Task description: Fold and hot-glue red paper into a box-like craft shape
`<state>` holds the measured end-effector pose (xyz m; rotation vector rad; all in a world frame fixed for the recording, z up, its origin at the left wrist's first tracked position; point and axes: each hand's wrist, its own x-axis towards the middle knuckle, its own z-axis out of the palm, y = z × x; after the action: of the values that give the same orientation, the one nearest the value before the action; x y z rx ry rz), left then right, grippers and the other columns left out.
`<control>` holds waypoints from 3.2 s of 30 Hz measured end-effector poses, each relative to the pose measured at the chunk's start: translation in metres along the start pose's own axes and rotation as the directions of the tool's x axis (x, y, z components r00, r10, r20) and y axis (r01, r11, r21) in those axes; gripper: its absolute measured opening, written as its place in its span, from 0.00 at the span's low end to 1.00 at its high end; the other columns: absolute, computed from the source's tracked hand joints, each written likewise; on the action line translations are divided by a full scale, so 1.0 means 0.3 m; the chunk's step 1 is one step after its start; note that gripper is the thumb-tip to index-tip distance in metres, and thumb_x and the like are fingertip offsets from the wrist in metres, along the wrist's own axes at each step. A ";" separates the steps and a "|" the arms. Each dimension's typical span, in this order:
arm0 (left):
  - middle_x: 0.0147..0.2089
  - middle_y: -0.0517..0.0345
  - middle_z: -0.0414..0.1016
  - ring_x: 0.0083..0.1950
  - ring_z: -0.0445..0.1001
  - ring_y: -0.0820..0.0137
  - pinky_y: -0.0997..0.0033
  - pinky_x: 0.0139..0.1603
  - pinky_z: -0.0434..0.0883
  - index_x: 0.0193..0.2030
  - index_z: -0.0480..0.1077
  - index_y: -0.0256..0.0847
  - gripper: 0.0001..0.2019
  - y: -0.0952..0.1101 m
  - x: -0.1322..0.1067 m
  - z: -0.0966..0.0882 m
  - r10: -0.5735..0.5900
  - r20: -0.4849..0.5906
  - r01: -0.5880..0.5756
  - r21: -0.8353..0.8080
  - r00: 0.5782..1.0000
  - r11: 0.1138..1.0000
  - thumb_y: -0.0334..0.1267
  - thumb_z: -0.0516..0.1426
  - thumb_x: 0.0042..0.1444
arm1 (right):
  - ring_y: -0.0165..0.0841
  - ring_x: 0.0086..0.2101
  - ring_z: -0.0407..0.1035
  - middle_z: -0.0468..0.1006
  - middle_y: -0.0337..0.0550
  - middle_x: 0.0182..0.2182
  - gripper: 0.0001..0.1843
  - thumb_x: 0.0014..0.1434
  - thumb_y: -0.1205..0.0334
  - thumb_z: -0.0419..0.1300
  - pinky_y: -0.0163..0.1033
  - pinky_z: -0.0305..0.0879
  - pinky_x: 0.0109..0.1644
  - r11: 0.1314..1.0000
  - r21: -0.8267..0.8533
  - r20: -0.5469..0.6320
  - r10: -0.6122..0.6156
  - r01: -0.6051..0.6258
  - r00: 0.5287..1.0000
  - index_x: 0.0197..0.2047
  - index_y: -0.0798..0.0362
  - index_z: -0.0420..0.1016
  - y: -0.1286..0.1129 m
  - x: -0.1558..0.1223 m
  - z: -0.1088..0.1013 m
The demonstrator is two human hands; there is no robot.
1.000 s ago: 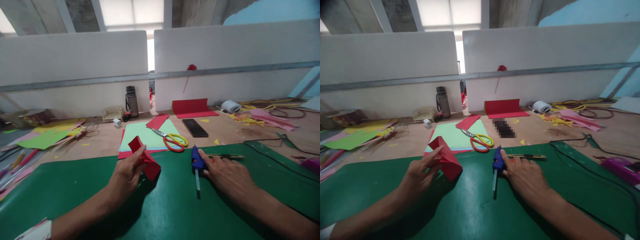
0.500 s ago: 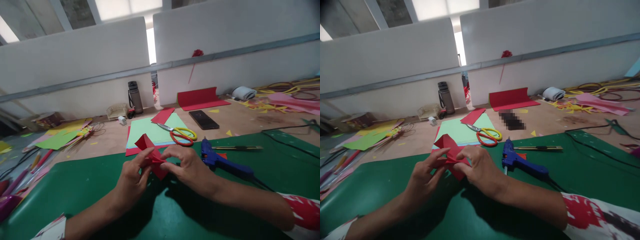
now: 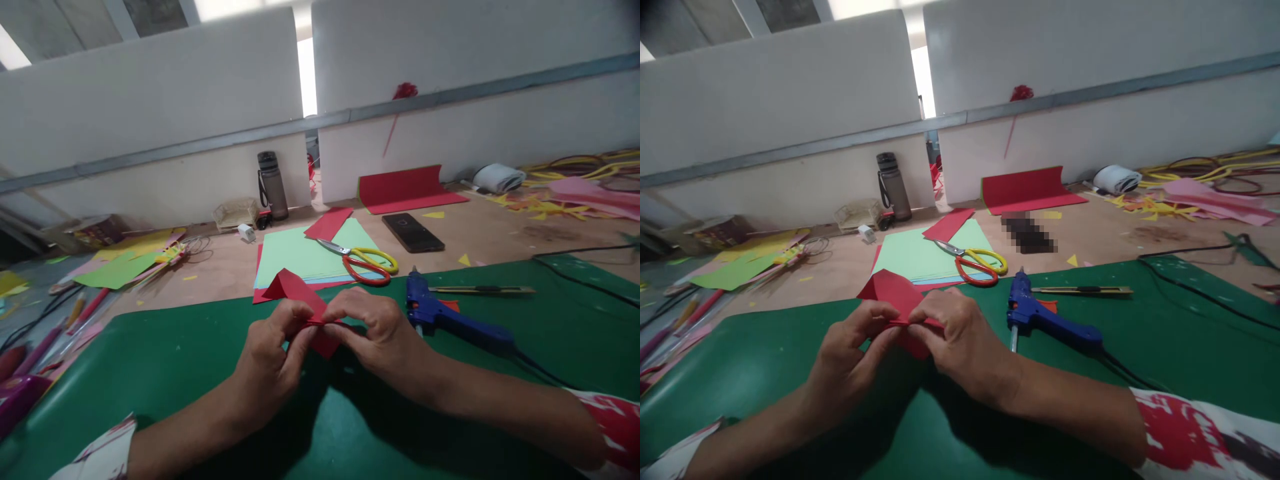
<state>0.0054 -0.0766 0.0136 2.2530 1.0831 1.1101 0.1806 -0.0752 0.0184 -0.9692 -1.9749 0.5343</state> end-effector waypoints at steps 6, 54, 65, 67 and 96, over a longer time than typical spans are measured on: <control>0.30 0.60 0.73 0.30 0.70 0.74 0.75 0.32 0.66 0.38 0.68 0.40 0.04 0.008 0.004 -0.031 0.133 0.008 -0.131 0.202 0.991 0.970 0.30 0.53 0.58 | 0.30 0.29 0.67 0.74 0.39 0.25 0.05 0.58 0.69 0.57 0.39 0.61 0.40 0.984 -0.100 -0.046 -0.151 0.146 0.987 0.30 0.54 0.70 -0.002 0.002 0.005; 0.38 0.54 0.75 0.44 0.67 0.66 0.58 0.52 0.62 0.34 0.68 0.38 0.08 0.086 0.142 -0.066 0.379 0.122 -0.396 0.172 0.917 0.902 0.28 0.49 0.60 | 0.28 0.28 0.68 0.74 0.36 0.26 0.06 0.56 0.69 0.57 0.34 0.62 0.34 0.998 -0.036 -0.011 -0.052 0.051 0.999 0.30 0.53 0.73 -0.062 0.034 -0.106; 0.23 0.64 0.68 0.26 0.66 0.75 0.51 0.61 0.54 0.30 0.66 0.40 0.12 0.088 0.141 -0.079 0.257 0.153 -0.296 0.361 0.954 0.884 0.31 0.45 0.61 | 0.29 0.28 0.70 0.77 0.37 0.26 0.07 0.55 0.70 0.56 0.34 0.65 0.33 0.998 -0.057 -0.044 -0.040 0.037 0.998 0.32 0.51 0.74 -0.072 0.041 -0.113; 0.25 0.64 0.71 0.26 0.69 0.74 0.49 0.61 0.54 0.32 0.67 0.40 0.11 0.091 0.139 -0.073 0.224 0.193 -0.280 0.342 0.955 0.897 0.31 0.46 0.61 | 0.29 0.29 0.70 0.77 0.38 0.27 0.06 0.56 0.69 0.56 0.35 0.65 0.34 0.995 -0.054 -0.036 -0.084 0.082 0.996 0.32 0.52 0.74 -0.065 0.040 -0.107; 0.52 0.47 0.70 0.49 0.71 0.60 0.63 0.45 0.66 0.49 0.66 0.39 0.22 -0.056 0.187 -0.202 -0.331 0.148 0.359 -0.509 0.932 0.783 0.54 0.51 0.57 | 0.29 0.25 0.68 0.74 0.36 0.23 0.11 0.44 0.56 0.67 0.35 0.67 0.32 0.605 0.630 0.162 0.512 -0.488 0.844 0.26 0.54 0.72 0.022 0.049 -0.134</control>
<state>-0.0291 -0.0210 0.0667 1.5639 0.9681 1.0293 0.2123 -0.0591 0.0434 -1.0395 -1.2697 1.4135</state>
